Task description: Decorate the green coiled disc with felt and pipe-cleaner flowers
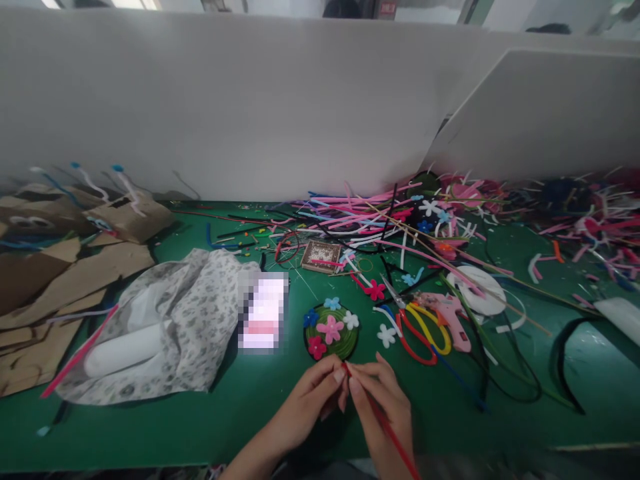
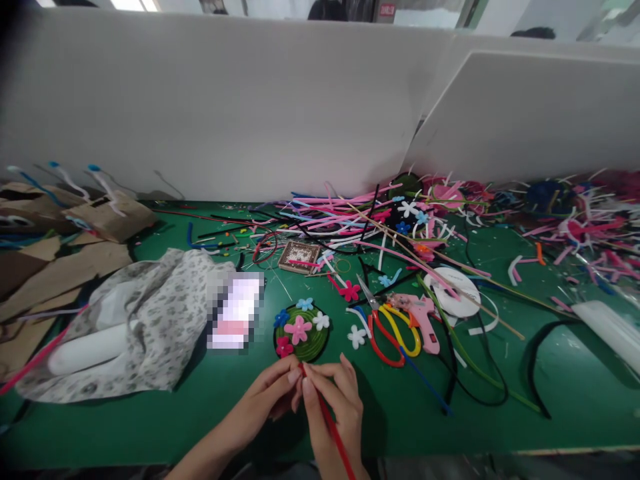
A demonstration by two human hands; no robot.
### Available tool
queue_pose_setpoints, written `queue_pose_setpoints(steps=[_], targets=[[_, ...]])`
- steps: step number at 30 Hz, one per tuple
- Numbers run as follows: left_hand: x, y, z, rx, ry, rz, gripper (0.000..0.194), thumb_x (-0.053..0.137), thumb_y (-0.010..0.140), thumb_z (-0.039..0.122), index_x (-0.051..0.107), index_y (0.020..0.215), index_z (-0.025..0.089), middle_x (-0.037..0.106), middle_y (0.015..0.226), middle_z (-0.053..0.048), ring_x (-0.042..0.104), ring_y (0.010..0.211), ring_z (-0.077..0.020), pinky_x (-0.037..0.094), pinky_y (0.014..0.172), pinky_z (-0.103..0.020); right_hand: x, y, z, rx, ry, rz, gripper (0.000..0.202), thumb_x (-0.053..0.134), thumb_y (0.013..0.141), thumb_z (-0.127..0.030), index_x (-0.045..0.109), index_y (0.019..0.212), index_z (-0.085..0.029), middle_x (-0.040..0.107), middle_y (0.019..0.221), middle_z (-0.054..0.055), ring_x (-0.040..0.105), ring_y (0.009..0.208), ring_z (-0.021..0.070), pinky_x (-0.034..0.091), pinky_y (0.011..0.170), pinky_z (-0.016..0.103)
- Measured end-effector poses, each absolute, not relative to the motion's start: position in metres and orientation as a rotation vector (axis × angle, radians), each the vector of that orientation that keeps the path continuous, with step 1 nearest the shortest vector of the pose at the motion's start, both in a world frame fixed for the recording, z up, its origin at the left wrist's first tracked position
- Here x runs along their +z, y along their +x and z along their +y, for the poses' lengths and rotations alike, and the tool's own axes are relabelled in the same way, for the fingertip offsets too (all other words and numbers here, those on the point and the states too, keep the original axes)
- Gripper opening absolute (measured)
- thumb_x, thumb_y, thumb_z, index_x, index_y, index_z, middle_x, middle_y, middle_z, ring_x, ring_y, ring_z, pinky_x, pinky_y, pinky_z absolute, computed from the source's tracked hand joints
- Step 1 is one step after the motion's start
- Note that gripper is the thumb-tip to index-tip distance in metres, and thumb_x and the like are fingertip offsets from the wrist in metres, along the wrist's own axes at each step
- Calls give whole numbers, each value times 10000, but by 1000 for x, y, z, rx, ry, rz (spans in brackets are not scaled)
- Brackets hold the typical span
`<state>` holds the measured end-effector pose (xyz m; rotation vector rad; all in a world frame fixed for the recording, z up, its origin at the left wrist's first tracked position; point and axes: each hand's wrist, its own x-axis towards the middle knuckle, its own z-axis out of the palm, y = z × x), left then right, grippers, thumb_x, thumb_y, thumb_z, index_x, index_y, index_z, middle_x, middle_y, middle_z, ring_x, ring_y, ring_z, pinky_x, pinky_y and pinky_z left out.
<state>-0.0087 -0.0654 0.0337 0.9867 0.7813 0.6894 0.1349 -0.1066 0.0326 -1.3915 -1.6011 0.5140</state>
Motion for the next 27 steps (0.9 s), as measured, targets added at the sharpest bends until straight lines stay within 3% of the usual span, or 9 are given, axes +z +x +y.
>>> queue_pose_setpoints(steps=[7,13,27], targets=[[30,-9,-66,767,900,825,387,560,875,528,493,720,180,415,590,69,288,490,-71,213,446,-203,27,135,-108,352,-1387,-1806,407,563,890,-202,579,1281,-314,672,1071,50,637,983,222,382,1024,520],[35,-6,-62,762,922,836,405,524,892,530,517,710,168,460,595,50,302,473,-69,205,439,-212,28,135,-109,341,-1375,-1577,179,615,858,-165,664,996,-267,688,909,-2,660,855,173,393,1011,425],[35,-2,-62,698,951,775,406,511,895,535,503,702,177,474,602,46,316,476,-74,221,442,-214,23,132,-112,434,-1352,-1466,147,570,873,-145,645,937,-254,685,841,-6,651,818,177,392,997,435]])
